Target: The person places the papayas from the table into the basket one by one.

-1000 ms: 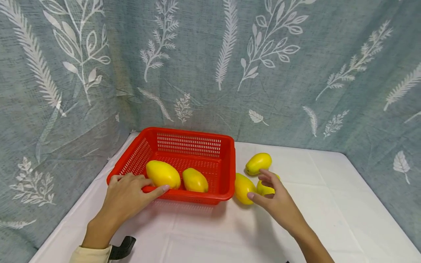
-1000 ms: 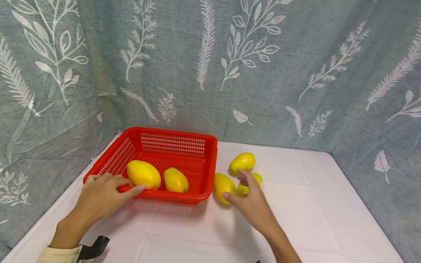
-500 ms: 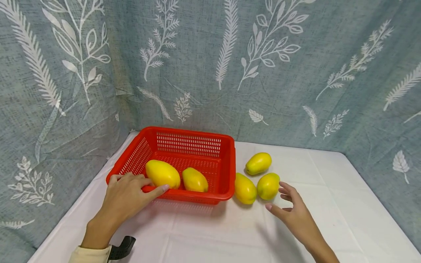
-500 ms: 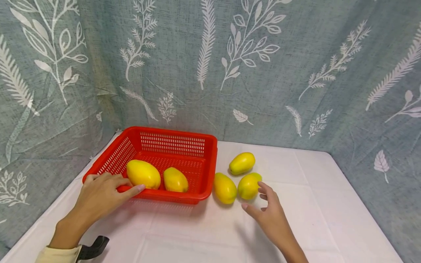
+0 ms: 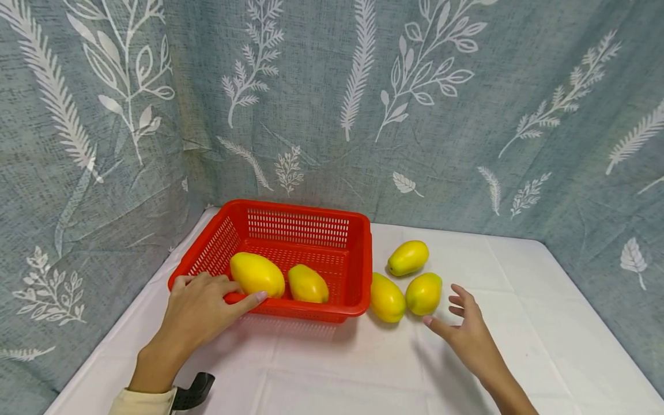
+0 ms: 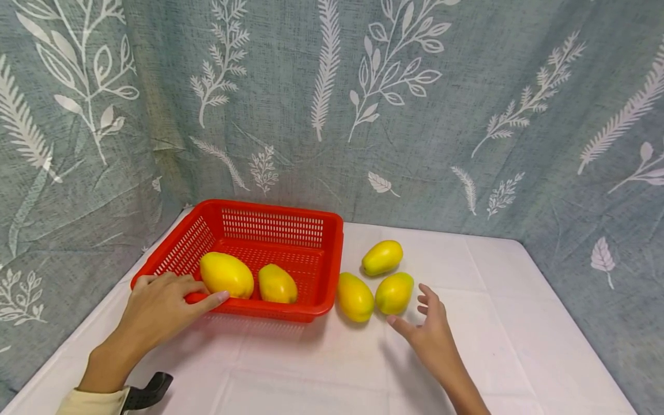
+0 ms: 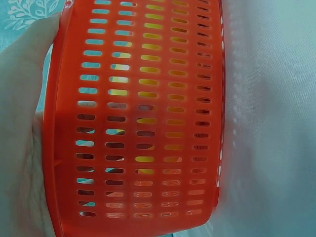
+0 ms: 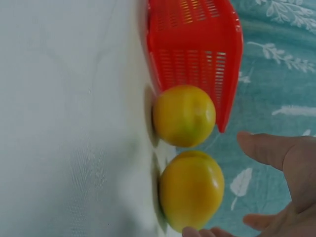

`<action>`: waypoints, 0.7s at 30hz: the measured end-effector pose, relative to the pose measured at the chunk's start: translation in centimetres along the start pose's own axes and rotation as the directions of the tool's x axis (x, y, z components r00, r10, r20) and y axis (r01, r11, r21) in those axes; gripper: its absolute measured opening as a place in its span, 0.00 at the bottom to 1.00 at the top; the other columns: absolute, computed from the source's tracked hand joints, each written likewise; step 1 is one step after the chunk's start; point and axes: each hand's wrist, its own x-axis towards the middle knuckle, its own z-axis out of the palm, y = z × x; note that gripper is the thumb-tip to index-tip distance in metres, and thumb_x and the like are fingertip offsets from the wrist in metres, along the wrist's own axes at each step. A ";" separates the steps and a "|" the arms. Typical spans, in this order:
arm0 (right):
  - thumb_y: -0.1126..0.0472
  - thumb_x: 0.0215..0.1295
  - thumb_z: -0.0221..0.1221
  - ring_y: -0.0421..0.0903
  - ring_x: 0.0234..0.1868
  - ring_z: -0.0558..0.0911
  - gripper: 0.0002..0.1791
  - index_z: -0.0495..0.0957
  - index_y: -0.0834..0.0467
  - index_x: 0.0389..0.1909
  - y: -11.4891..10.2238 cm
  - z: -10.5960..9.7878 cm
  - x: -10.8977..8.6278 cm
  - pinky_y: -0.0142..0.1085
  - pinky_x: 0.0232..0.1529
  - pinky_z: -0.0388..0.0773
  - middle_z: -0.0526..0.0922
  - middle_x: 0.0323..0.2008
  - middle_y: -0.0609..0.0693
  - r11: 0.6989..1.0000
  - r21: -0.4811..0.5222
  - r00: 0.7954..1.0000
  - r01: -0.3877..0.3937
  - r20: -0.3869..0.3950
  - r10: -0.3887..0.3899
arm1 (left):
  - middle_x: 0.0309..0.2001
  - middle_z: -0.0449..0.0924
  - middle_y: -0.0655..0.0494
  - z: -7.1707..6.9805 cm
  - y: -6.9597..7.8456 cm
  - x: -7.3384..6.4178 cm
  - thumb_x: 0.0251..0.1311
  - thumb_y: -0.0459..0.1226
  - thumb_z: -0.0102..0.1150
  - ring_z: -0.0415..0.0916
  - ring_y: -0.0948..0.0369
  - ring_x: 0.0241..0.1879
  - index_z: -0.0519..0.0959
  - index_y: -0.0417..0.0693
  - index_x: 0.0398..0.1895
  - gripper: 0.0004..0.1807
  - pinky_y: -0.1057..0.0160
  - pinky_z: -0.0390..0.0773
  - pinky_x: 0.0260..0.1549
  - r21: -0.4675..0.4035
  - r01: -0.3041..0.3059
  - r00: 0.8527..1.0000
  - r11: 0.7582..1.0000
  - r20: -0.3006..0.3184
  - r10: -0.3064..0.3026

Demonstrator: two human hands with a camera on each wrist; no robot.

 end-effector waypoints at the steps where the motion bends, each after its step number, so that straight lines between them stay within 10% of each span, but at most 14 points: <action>1: 0.43 0.66 0.72 0.66 0.79 0.61 0.61 0.42 0.59 0.85 0.1 0.0 0.2 0.65 0.72 0.66 0.54 0.81 0.66 1.000 -0.003 1.000 -0.007 0.003 0.007 | 0.47 0.90 0.51 0.0 0.0 0.0 0.63 0.74 0.55 0.81 0.47 0.48 0.93 0.59 0.40 0.34 0.39 0.64 0.49 0.002 0.000 1.000 1.000 -0.001 0.000; 21: 0.46 0.67 0.71 0.72 0.76 0.64 0.60 0.41 0.60 0.85 0.2 1.2 3.4 0.66 0.68 0.70 0.52 0.76 0.73 0.999 -0.046 1.000 -0.021 0.018 0.022 | 0.50 0.89 0.46 -0.1 0.1 -0.1 0.63 0.75 0.54 0.80 0.45 0.51 0.93 0.60 0.40 0.35 0.39 0.63 0.49 -0.002 0.007 1.000 1.000 0.007 -0.007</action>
